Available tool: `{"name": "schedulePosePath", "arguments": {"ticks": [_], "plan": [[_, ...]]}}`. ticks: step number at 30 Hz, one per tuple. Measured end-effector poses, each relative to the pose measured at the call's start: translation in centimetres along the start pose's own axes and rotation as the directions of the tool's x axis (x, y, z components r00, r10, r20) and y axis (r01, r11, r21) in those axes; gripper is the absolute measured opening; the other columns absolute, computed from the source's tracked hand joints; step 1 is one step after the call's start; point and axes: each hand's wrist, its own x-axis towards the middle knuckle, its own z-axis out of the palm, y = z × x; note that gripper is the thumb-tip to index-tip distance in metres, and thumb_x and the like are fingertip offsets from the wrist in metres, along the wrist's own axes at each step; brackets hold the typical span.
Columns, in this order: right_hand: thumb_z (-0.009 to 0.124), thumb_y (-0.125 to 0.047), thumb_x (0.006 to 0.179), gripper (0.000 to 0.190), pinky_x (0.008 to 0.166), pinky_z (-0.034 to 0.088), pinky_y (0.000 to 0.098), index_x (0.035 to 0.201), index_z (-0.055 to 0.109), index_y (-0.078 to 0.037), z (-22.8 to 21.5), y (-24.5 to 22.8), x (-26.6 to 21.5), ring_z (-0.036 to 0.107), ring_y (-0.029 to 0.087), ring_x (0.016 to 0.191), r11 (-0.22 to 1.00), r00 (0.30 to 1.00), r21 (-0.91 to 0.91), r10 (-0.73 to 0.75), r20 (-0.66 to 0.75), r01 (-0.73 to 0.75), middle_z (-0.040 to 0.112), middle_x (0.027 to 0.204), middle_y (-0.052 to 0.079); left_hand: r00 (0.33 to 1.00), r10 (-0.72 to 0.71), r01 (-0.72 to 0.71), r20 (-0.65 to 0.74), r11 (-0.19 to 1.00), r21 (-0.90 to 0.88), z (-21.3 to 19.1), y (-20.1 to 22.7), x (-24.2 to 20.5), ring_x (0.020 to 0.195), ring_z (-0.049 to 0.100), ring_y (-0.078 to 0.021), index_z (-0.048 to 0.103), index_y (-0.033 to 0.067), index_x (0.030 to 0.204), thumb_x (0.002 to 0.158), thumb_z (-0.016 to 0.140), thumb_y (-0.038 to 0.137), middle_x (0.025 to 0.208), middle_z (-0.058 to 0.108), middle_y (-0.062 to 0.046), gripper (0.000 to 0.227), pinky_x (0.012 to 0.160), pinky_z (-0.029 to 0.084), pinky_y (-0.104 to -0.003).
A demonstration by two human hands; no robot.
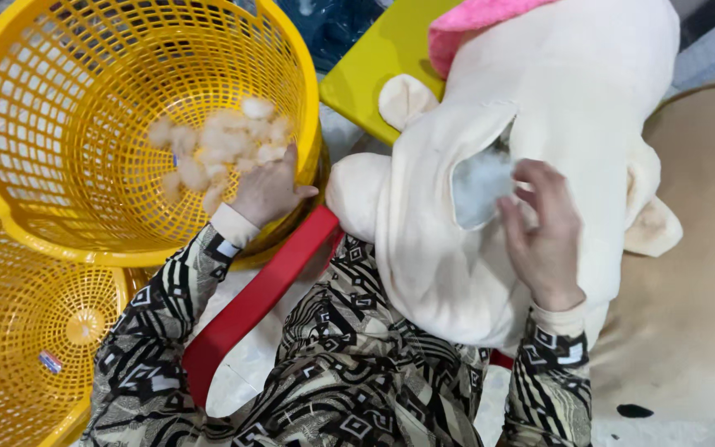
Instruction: The person takes white cotton-like stuffing from a yellow basket, fluffs it by hand, and inserts it into the opening of a large plush toy. The process is repeated multiple times to fill the toy.
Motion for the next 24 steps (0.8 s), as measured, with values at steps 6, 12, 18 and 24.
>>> {"name": "schedulePosePath", "arguments": {"ticks": [6,12,18,24], "plan": [[0.082,-0.008,0.062,0.091,0.105,0.044,0.0483,0.138,0.039,0.018,3.8,2.5,1.9,0.05,0.051,0.128,0.921,0.935,-0.354,-0.03,0.353,0.163,0.048,0.138,0.038,0.913,0.279,-0.305,-0.299,0.951,-0.044,-1.3,4.1,-0.7,0.134,0.045,-0.0468,0.037,-0.0022,0.149,0.08,0.081,0.042,0.151,0.041,-0.03,0.093,0.106,0.042,-0.053],[0.079,-0.005,0.072,0.06,0.081,0.053,0.0485,0.123,0.052,0.01,5.2,5.6,1.7,0.066,0.041,0.097,0.884,0.886,-0.465,0.181,0.428,0.045,0.067,0.106,0.025,0.668,0.57,-0.727,-0.479,0.638,-0.255,3.7,12.3,1.0,0.156,0.015,-0.0493,0.015,0.0061,0.163,0.072,0.088,0.056,0.167,0.012,-0.029,0.127,0.125,0.022,-0.061],[0.074,0.0,0.09,0.007,0.071,0.052,0.0427,0.096,0.072,0.001,3.5,6.3,-0.2,0.066,0.036,0.081,0.971,0.999,-0.239,0.001,0.042,0.009,0.066,0.09,0.018,0.675,0.433,-0.715,-0.598,0.586,-0.382,9.3,20.3,2.3,0.162,0.007,-0.0448,0.004,0.0108,0.165,0.057,0.089,0.067,0.173,0.005,-0.025,0.148,0.121,0.01,-0.076],[0.075,0.0,0.105,0.008,0.076,0.053,0.0365,0.098,0.071,0.004,0.3,6.6,3.1,0.069,0.028,0.081,0.987,0.944,-0.158,-0.088,-0.317,0.039,0.069,0.094,0.017,0.601,0.369,-0.75,-0.71,0.567,-0.34,12.6,20.0,3.2,0.163,0.005,-0.0464,-0.005,0.0142,0.166,0.055,0.088,0.069,0.173,0.002,-0.025,0.155,0.124,0.005,-0.076]]}}
